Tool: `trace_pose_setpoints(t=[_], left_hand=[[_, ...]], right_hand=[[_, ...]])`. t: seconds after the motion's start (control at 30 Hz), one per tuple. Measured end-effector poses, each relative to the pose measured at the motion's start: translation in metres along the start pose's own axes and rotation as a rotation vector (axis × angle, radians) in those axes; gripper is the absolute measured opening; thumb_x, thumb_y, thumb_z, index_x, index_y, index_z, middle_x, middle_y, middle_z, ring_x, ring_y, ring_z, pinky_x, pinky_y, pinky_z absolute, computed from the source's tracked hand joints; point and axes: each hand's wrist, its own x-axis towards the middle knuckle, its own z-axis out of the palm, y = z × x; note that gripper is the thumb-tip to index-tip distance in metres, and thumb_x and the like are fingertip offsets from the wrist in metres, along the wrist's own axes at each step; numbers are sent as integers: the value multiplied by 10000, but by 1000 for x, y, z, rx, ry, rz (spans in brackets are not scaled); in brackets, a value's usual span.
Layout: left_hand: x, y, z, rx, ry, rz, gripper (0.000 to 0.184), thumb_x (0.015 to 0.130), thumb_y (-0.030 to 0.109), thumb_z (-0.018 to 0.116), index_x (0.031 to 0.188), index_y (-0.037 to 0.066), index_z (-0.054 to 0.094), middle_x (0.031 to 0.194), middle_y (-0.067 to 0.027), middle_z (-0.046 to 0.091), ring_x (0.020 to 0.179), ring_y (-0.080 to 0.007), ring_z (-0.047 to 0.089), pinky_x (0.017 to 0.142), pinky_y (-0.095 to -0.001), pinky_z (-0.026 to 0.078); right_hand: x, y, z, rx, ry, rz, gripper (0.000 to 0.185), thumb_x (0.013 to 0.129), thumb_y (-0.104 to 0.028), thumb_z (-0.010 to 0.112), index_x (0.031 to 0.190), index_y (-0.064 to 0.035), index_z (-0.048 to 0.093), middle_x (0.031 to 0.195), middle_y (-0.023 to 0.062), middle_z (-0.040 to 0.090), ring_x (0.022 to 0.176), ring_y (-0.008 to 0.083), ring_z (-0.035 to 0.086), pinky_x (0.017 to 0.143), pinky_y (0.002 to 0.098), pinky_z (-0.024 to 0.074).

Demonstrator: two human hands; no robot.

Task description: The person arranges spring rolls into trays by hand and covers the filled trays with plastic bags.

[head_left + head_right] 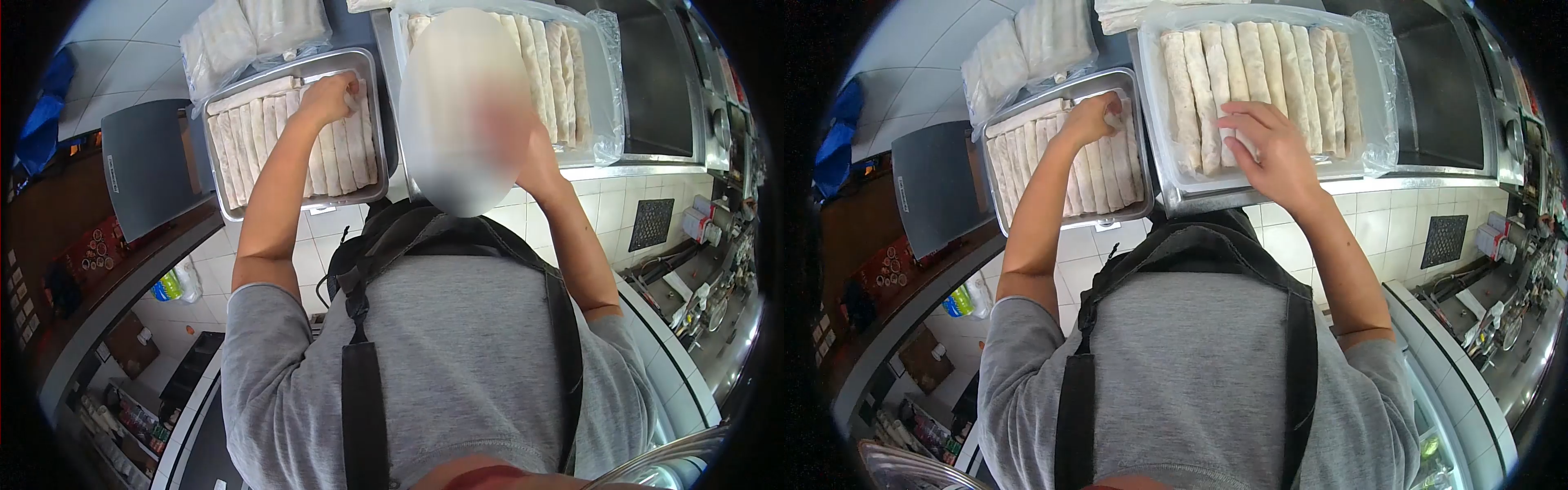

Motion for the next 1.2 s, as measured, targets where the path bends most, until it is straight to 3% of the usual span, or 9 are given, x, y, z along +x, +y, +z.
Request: trace_pose_setpoints(t=[0.13,0.33,0.53,0.73,0.93,1.07,1.13,1.17,1.2], left_hand=[[6,-6,-3,117,-127,26,471,626,91,848,1071,122,696,1090,-82,716,1076,-290,654,895,-414,520],[8,4,-5,208,-212,52,488,587,91,855,1056,107,720,1043,-106,717,1015,-296,671,873,-404,526],[9,9,-13,238,-255,104,359,598,108,849,940,75,745,945,-103,734,959,-301,687,849,-403,533],[-13,19,-31,142,-337,183,318,588,86,839,893,67,749,921,-124,731,920,-307,689,814,-411,528],[-103,84,-78,106,-181,132,227,652,71,800,871,86,744,880,-136,714,893,-327,675,792,-427,514],[-165,144,-128,180,60,84,181,709,67,781,885,78,740,882,-133,715,817,-341,674,756,-409,514],[-189,175,-159,186,138,-9,221,725,20,768,942,57,742,888,-145,717,775,-289,703,714,-364,526],[-197,193,-170,135,222,-33,191,741,14,768,926,51,737,853,-127,720,761,-257,708,674,-353,531],[-204,209,-178,81,306,-61,162,757,9,769,911,45,732,819,-110,723,746,-225,712,634,-342,536]], right_hand=[[18,2,5,-72,-176,-215,309,825,-51,678,1132,-85,674,1294,83,610,1279,317,503,1066,443,404],[72,27,22,-309,-390,-574,163,826,-142,694,977,-87,669,1192,50,610,1276,242,489,1142,461,325],[98,24,16,-335,-659,-589,190,836,-192,699,952,-66,617,1162,76,576,1259,264,482,1202,481,272],[100,43,22,-315,-515,-794,207,900,-264,649,1017,-93,655,1083,65,561,1219,246,492,1196,483,259],[111,48,18,-272,-658,-799,247,902,-303,647,1061,-117,680,1146,72,570,1226,257,490,1188,485,258],[112,61,22,-151,-520,-840,248,879,-266,681,1075,-115,687,1171,74,584,1199,268,506,1175,475,272],[113,63,22,-95,-465,-827,246,866,-238,698,1076,-111,687,1174,78,595,1194,269,512,1158,471,288],[114,63,21,-6,-445,-782,213,877,-193,685,1059,-85,669,1195,114,594,1194,324,521,1098,492,355],[111,61,18,130,-448,-673,195,892,-184,677,1057,-82,672,1195,112,601,1161,320,542,1067,475,385]])
